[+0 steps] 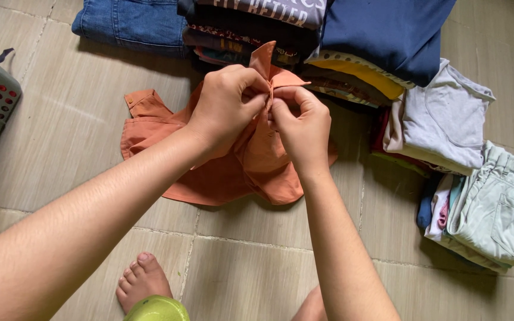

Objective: Folding various items of laundry and placing them in a stack on the floor.

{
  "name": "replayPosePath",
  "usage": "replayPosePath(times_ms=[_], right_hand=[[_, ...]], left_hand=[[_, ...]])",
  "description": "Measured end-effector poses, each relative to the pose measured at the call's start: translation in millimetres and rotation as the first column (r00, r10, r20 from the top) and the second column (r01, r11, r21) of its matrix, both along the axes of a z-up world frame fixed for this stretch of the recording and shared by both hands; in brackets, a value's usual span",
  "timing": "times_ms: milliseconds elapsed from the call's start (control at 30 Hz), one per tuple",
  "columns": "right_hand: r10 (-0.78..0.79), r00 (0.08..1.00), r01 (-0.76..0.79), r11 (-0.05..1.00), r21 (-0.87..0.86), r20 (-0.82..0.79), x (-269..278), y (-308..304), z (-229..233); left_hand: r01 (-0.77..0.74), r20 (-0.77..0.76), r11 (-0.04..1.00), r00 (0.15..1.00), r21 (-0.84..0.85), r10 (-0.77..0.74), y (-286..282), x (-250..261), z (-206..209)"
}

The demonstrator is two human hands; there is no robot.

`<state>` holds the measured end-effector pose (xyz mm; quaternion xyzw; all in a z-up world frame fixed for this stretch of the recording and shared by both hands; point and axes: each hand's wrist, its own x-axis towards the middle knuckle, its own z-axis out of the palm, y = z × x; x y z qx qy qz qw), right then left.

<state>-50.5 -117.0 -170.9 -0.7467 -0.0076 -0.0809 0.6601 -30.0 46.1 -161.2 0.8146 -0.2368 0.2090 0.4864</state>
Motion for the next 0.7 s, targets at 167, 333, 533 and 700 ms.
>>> replayPosePath(times_ms=[167, 333, 533, 700], right_hand=[[-0.044, 0.983, 0.065, 0.991, -0.113, 0.176, -4, 3, -5], [-0.076, 0.957, 0.141, 0.965, -0.220, 0.280, -7, 8, 6], [0.004, 0.902, 0.208, 0.873, -0.442, 0.432, -4, 6, 9], [0.053, 0.953, 0.067, 0.924, -0.376, 0.300, -1, 5, 0]], left_hand=[[0.017, -0.049, 1.000, 0.999, -0.021, -0.018, -5, 5, 6], [0.033, -0.017, 0.999, 0.999, -0.008, -0.034, -2, 6, -1], [0.021, -0.001, 0.999, 1.000, -0.030, -0.021, -2, 3, -6], [-0.040, -0.108, 0.998, 0.994, -0.045, 0.035, -3, 3, -3]])
